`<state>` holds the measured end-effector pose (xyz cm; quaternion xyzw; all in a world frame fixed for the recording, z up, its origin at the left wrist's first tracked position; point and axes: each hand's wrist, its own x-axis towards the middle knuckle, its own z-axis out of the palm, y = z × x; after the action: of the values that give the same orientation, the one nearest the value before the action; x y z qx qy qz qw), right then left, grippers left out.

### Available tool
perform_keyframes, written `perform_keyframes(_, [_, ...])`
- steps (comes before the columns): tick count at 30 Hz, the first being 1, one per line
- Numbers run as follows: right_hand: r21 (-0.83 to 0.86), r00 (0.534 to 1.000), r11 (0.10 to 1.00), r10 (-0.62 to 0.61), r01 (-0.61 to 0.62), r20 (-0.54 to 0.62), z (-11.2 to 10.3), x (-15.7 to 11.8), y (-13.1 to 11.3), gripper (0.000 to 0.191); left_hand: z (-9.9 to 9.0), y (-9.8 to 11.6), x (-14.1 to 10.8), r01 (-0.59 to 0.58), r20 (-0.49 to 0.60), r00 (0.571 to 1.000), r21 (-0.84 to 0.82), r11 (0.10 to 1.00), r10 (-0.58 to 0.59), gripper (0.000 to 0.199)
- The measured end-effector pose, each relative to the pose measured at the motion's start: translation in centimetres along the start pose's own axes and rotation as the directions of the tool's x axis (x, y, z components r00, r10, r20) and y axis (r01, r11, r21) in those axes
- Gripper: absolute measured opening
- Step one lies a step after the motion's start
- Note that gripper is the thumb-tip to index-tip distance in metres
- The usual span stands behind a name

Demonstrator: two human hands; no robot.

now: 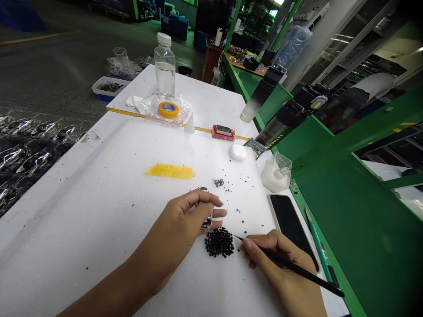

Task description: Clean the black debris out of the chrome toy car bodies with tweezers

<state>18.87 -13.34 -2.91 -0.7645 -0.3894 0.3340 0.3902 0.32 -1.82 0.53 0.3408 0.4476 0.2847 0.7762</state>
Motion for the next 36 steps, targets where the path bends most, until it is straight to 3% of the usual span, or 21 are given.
perform_keyframes(4, [0.012, 0.999, 0.999, -0.034, 0.034, 0.005, -0.2, 0.1, 0.2, 0.033, -0.3, -0.3, -0.1, 0.003, 0.003, 1.0, 0.163, 0.987, -0.004, 0.015])
perform_keyframes(12, [0.018, 1.0, 0.999, -0.029, 0.029, 0.008, -0.2, 0.1, 0.0, 0.037, -0.1, 0.2, -0.1, -0.004, 0.033, 0.999, 0.196, 0.981, -0.002, 0.016])
perform_keyframes(16, [0.028, 1.0, 1.0, -0.014, 0.014, 0.011, -0.2, 0.0, -0.3, 0.035, -0.3, -0.3, -0.2, -0.087, 0.094, 0.994, 0.314, 0.945, 0.061, 0.017])
perform_keyframes(23, [0.085, 0.998, 0.994, 0.064, -0.065, 0.012, -0.2, -0.3, -1.4, 0.036, -0.2, -0.6, -0.2, -0.214, 0.118, 0.976, 0.363, 0.907, 0.183, 0.015])
perform_keyframes(25, [0.23, 0.993, 0.966, 0.116, -0.116, 0.014, -0.5, -0.4, -1.9, 0.034, 0.0, -0.6, -0.4, -0.319, 0.155, 0.948, 0.444, 0.837, 0.279, 0.013])
perform_keyframes(27, [0.43, 0.986, 0.887, 0.141, -0.165, 0.088, -0.8, -0.4, -2.4, 0.029, 0.2, -0.7, -0.6, -0.427, 0.216, 0.904, 0.521, 0.739, 0.37, 0.014])
perform_keyframes(30, [0.61, 0.969, 0.768, 0.061, -0.197, 0.238, -1.3, -0.1, -3.4, 0.025, 0.5, -0.9, -0.9, -0.594, 0.313, 0.801, 0.531, 0.605, 0.511, 0.014])
perform_keyframes(33, [0.643, 0.961, 0.747, -0.014, -0.173, 0.275, -1.4, 0.4, -4.3, 0.025, 0.5, -1.0, -1.1, -0.747, 0.375, 0.656, 0.448, 0.491, 0.655, 0.012])
perform_keyframes(36, [0.612, 0.968, 0.787, -0.079, -0.086, 0.238, -1.3, 0.4, -5.1, 0.026, 0.4, -1.1, -1.2, -0.805, 0.369, 0.572, 0.424, 0.415, 0.732, 0.013])
